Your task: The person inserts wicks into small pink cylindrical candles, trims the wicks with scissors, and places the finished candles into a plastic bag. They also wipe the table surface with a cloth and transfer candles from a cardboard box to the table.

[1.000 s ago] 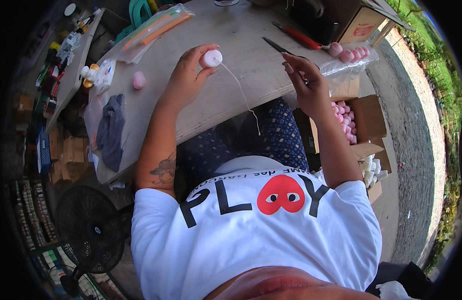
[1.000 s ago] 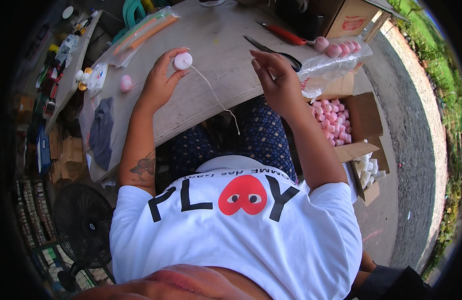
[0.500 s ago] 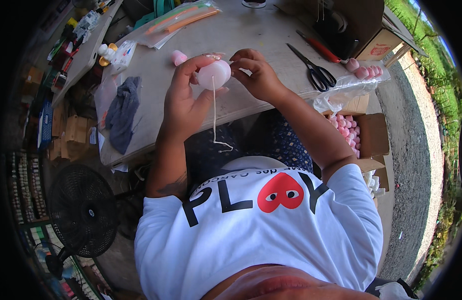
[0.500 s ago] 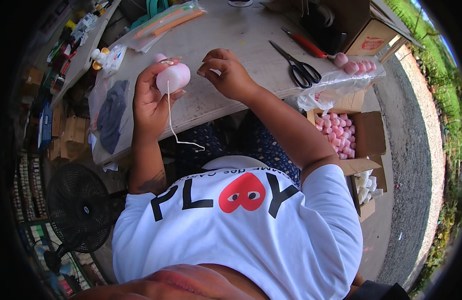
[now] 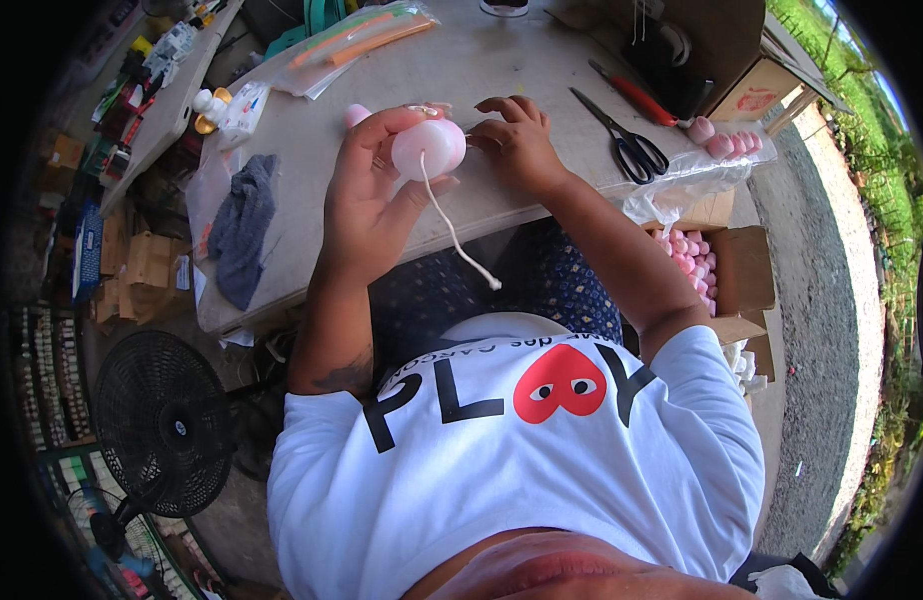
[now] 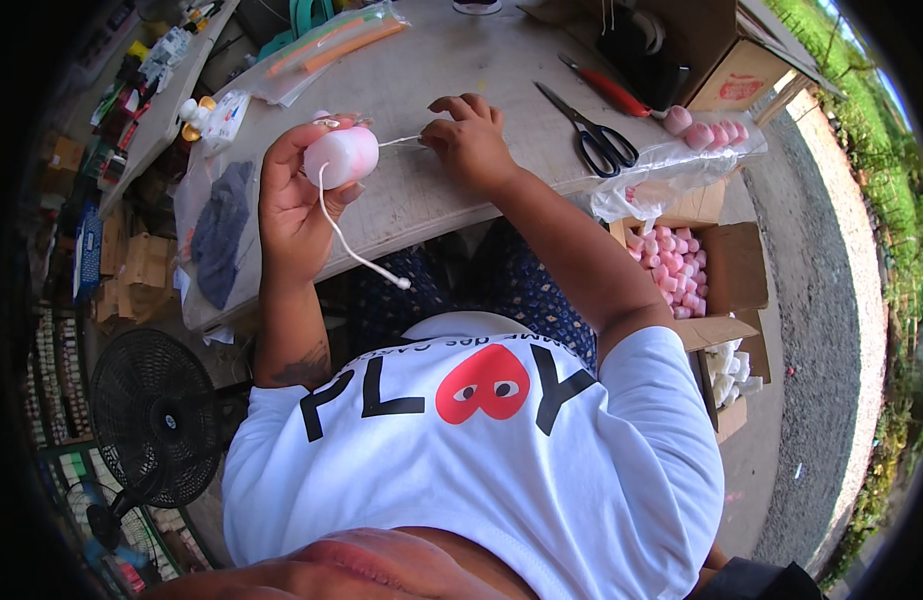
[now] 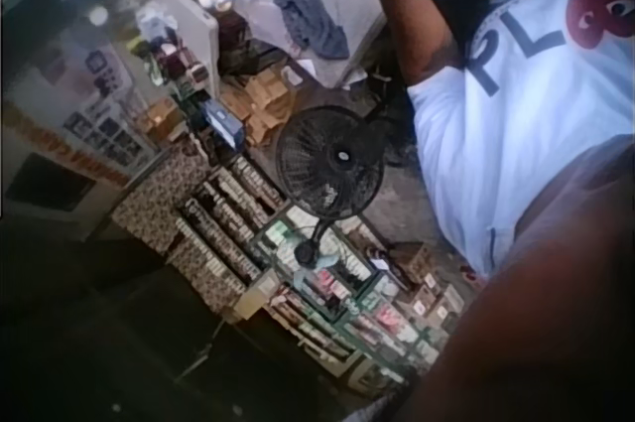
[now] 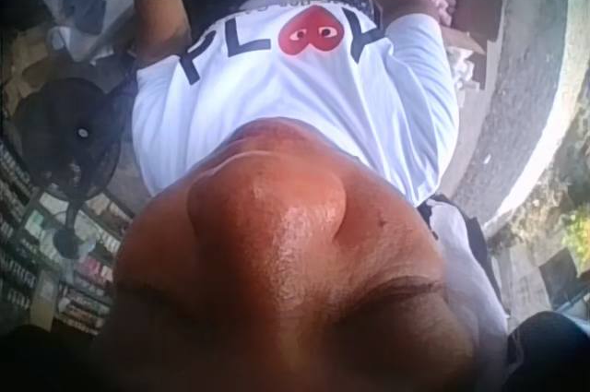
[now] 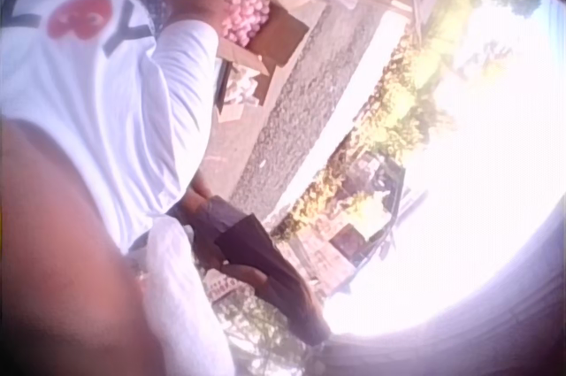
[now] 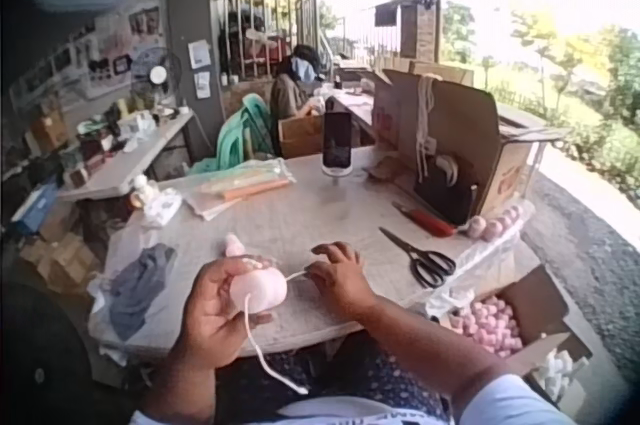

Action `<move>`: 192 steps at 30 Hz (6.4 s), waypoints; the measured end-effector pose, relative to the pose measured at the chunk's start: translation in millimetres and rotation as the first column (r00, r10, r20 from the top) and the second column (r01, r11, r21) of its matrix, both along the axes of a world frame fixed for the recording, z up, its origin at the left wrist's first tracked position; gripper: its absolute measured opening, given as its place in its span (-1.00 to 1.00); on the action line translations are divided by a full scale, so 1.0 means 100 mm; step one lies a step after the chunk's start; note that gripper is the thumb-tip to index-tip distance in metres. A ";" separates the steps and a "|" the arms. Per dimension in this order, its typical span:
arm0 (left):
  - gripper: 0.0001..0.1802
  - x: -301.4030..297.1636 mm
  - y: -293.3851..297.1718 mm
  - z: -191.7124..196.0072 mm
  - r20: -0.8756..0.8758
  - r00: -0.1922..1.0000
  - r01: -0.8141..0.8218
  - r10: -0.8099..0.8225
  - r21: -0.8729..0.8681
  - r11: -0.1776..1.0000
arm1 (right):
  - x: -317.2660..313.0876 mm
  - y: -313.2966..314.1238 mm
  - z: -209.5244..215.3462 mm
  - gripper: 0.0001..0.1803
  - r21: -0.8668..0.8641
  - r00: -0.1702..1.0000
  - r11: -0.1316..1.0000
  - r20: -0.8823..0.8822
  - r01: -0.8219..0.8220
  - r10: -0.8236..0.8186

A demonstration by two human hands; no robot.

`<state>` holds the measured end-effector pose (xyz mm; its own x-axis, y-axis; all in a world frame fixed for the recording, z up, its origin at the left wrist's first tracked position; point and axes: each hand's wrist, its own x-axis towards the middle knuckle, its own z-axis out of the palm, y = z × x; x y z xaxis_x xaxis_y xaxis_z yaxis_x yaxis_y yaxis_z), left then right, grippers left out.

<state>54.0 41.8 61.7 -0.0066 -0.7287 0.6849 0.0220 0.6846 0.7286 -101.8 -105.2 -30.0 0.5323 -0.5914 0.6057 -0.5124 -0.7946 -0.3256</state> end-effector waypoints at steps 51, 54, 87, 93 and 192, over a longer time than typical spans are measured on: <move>-0.60 -0.43 -0.57 -0.86 0.397 0.907 -0.181 0.142 0.063 0.981 | -1.67 -0.29 0.58 -0.39 0.530 0.841 0.697 -0.504 0.483 -0.199; -0.60 -0.45 -0.59 -0.88 0.407 0.900 -0.190 0.153 0.054 0.980 | -1.61 -0.21 0.60 -0.41 0.469 0.792 0.736 -0.593 0.489 -0.148; -0.54 -0.49 -0.62 -0.67 0.489 0.810 -0.329 0.325 -0.082 0.941 | -0.85 1.05 0.95 -0.41 0.105 0.612 0.849 0.739 -0.518 0.282; -0.53 -0.54 -0.59 -0.62 0.519 0.800 -0.318 0.302 -0.060 0.946 | -0.87 0.97 0.97 -0.40 -0.022 0.554 0.871 0.764 -0.490 0.331; -0.68 -0.01 -0.59 -0.96 0.746 0.546 -0.546 0.381 -0.029 0.838 | -3.75 -1.25 -0.13 -0.43 0.347 0.597 0.624 0.195 0.700 -0.778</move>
